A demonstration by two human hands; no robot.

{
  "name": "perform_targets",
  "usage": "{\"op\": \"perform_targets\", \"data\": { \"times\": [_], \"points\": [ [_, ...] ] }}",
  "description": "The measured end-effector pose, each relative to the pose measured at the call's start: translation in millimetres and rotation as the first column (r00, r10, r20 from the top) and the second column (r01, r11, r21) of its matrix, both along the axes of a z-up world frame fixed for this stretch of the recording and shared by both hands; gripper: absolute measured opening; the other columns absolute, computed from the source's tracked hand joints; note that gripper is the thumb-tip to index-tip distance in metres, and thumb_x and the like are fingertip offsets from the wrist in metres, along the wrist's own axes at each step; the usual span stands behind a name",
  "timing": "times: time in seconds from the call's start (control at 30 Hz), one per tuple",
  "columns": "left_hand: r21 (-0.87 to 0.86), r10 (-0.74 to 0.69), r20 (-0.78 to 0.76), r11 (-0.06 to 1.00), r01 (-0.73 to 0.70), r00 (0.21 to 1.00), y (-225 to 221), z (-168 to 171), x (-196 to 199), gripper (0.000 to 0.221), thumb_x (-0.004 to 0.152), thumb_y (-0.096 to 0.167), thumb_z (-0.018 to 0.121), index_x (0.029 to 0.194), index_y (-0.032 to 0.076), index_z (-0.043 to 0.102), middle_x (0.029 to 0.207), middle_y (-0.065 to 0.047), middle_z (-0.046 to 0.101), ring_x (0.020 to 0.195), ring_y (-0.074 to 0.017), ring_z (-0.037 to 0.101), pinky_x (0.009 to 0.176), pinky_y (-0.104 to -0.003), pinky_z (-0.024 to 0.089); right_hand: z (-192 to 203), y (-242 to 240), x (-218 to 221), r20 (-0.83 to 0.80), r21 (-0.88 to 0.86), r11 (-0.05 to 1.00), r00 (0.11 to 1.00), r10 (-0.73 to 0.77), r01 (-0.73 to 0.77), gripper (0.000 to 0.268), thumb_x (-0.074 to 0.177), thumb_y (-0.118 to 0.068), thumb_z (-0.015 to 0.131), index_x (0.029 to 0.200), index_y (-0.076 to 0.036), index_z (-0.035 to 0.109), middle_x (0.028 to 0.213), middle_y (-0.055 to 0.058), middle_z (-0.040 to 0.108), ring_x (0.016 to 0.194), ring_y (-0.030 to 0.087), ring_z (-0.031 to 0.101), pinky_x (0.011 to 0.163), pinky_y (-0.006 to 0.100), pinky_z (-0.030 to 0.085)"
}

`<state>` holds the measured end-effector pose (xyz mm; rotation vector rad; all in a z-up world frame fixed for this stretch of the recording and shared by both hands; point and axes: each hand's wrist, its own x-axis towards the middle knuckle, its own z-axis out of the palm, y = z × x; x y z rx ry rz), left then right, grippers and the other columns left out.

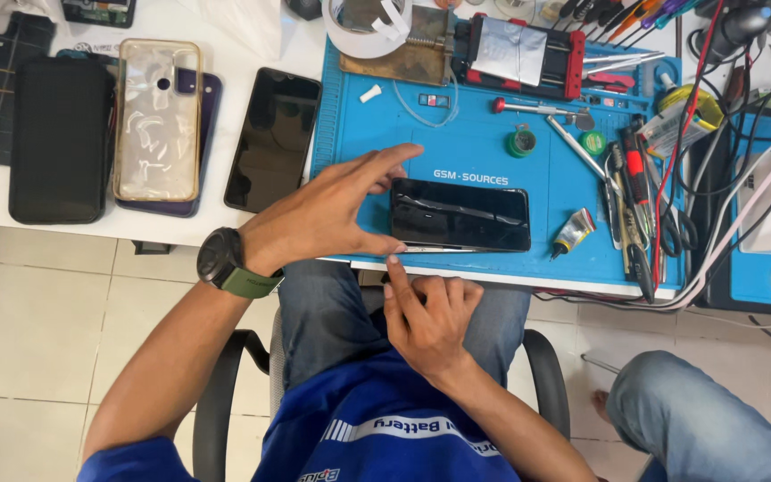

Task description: The person applies adhesive to the edges of a smartphone, presses the screen assembly into place, and wipes the surface. They then use a metal tool to pry and adjust the screen edges before applying more adhesive along the perimeter.

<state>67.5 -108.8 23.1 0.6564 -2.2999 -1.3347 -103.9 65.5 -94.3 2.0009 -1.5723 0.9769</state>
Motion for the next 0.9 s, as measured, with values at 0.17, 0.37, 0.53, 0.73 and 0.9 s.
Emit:
{"op": "perform_targets", "data": {
  "times": [0.17,0.37,0.53,0.73,0.9],
  "points": [
    [0.023,-0.004,-0.012,1.000,0.004,1.000,-1.1,-0.5,0.0,0.110,0.077,0.015,0.099,0.168,0.002,0.039,0.139,-0.039,0.064,0.126,-0.0571,0.068,0.108,-0.060,0.059,14.7,-12.3,1.3,-0.019,0.009,0.999,0.999,-0.033,0.033,0.029,0.106,-0.031,0.067,0.126,-0.020,0.085,0.083,-0.001,0.047,0.074,0.021,0.047,0.082,0.043,0.032],
    [0.042,0.007,0.034,0.999,-0.008,0.999,-0.3,5.8,-0.1,0.108,0.077,0.015,0.096,0.168,0.005,0.040,0.140,-0.036,0.064,0.126,-0.0552,0.068,0.107,-0.059,0.060,16.0,-5.2,-13.9,-0.013,0.005,0.999,0.999,-0.032,0.032,0.029,0.106,-0.030,0.067,0.127,-0.021,0.085,0.081,-0.001,0.044,0.072,0.021,0.046,0.085,0.044,0.033],
    [0.059,0.042,0.088,0.997,-0.047,0.995,5.6,10.7,-3.3,0.112,0.075,0.013,0.097,0.170,0.004,0.039,0.142,-0.036,0.064,0.127,-0.0537,0.069,0.108,-0.060,0.058,13.9,3.3,-41.9,-0.027,0.029,0.998,0.998,-0.054,0.055,0.032,0.105,-0.032,0.069,0.132,-0.024,0.084,0.086,0.000,0.051,0.076,0.023,0.050,0.087,0.046,0.036],
    [0.033,0.096,0.086,0.995,-0.099,0.992,15.2,2.8,-1.9,0.107,0.078,0.011,0.094,0.170,0.004,0.039,0.141,-0.037,0.064,0.128,-0.0546,0.068,0.102,-0.067,0.058,17.3,13.6,-87.9,-0.118,0.015,0.995,0.988,-0.100,0.103,0.028,0.104,-0.032,0.070,0.126,-0.022,0.086,0.083,0.001,0.049,0.072,0.024,0.050,0.086,0.048,0.037],
    [-0.013,0.145,0.062,0.989,-0.144,0.987,21.8,-12.7,1.7,0.108,0.075,0.017,0.099,0.168,0.003,0.044,0.140,-0.034,0.065,0.130,-0.0515,0.066,0.106,-0.062,0.057,21.7,24.1,-123.9,-0.205,-0.007,0.981,0.960,-0.192,0.194,0.026,0.107,-0.033,0.069,0.122,-0.022,0.087,0.081,0.001,0.047,0.073,0.024,0.047,0.086,0.047,0.035]
  ]
}}
